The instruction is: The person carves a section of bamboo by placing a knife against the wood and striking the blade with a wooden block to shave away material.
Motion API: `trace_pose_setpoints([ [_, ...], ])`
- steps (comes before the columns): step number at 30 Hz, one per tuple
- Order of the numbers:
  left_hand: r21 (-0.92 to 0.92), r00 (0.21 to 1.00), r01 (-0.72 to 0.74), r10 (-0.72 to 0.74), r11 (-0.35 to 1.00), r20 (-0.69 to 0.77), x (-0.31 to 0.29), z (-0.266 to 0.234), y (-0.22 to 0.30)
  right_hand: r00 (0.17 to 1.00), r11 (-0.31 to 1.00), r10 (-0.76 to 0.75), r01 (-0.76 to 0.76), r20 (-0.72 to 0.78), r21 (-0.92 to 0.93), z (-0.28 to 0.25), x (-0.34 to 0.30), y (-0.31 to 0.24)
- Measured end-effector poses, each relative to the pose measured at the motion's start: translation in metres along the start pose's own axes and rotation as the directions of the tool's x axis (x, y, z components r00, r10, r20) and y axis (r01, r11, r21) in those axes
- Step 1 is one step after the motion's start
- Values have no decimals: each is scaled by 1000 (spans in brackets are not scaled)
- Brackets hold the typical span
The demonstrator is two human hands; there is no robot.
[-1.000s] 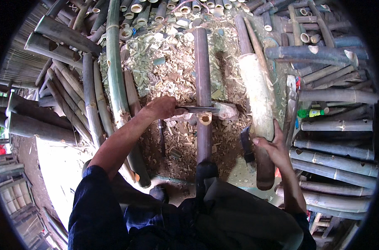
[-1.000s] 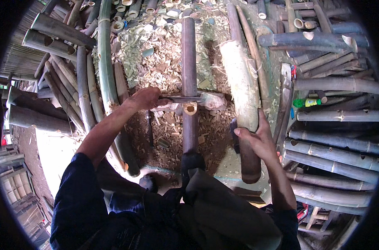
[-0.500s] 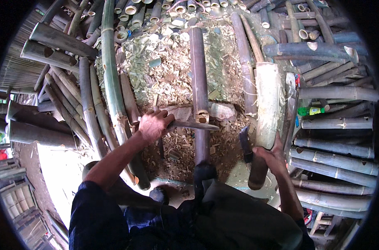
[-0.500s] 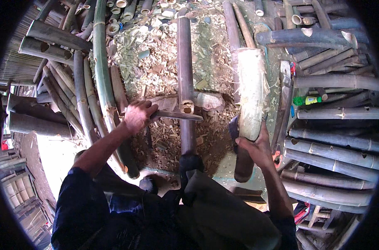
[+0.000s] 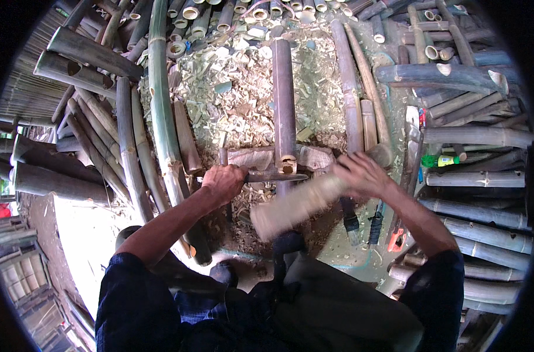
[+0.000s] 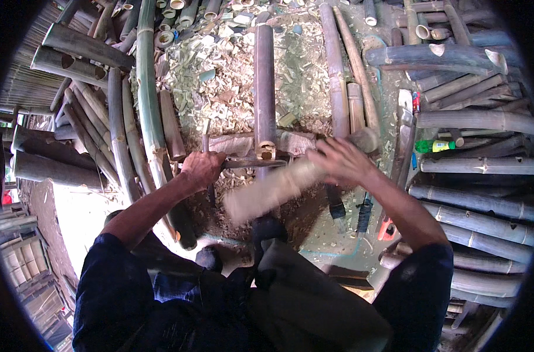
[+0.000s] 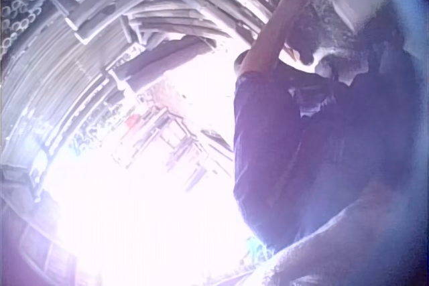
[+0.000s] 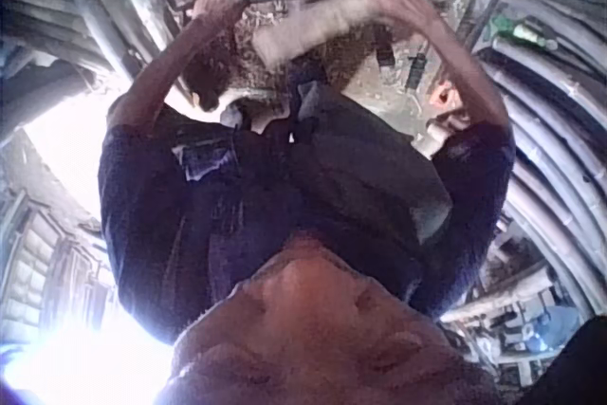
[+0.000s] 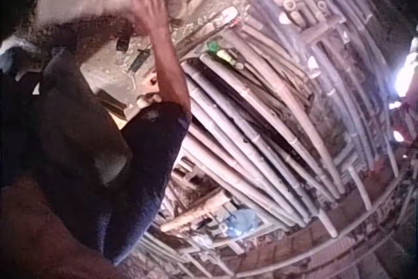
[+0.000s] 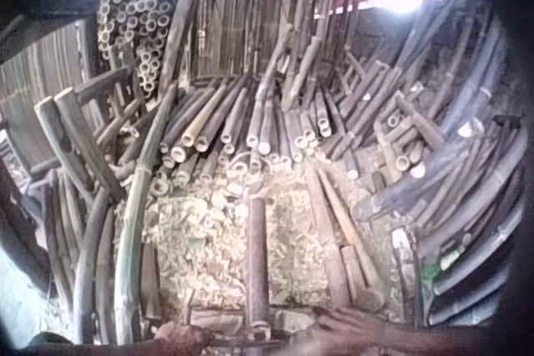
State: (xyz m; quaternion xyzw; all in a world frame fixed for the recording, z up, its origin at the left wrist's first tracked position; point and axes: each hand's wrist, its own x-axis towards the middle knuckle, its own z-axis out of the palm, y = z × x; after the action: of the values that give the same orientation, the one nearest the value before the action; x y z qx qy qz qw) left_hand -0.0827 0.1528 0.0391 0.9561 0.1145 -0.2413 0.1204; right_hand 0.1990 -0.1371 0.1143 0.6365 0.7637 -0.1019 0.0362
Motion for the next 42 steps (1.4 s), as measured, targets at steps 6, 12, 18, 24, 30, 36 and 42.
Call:
trace_pose_setpoints([
  [6, 54, 999, 33, -34, 998, 7, -3, 1, -3, 967, 987, -139, 117, 215, 112, -32, 33, -23],
  [12, 87, 999, 24, -26, 996, 21, 17, 13, -11, 955, 970, 193, -151, 223, -192, -3, 39, 5],
  [18, 99, 999, 11, -15, 995, 39, 9, 14, -9, 990, 996, -82, 86, 110, -31, -24, 40, 7],
  [24, 53, 996, 72, -75, 996, 56, 1, 6, -3, 966, 979, -205, 200, 157, 44, -43, 44, -17],
  [30, 116, 999, 33, -35, 993, 13, 13, 14, -12, 990, 981, 74, -51, 120, -186, -26, 52, 20],
  [36, -781, 982, -162, 179, 604, -65, 32, -2, -51, 852, 816, 523, -497, -13, 295, -67, 25, 5],
  [42, -869, 997, 72, -61, 490, 48, 38, -42, -36, 600, 488, 780, -409, -175, 771, -44, -10, -25],
])
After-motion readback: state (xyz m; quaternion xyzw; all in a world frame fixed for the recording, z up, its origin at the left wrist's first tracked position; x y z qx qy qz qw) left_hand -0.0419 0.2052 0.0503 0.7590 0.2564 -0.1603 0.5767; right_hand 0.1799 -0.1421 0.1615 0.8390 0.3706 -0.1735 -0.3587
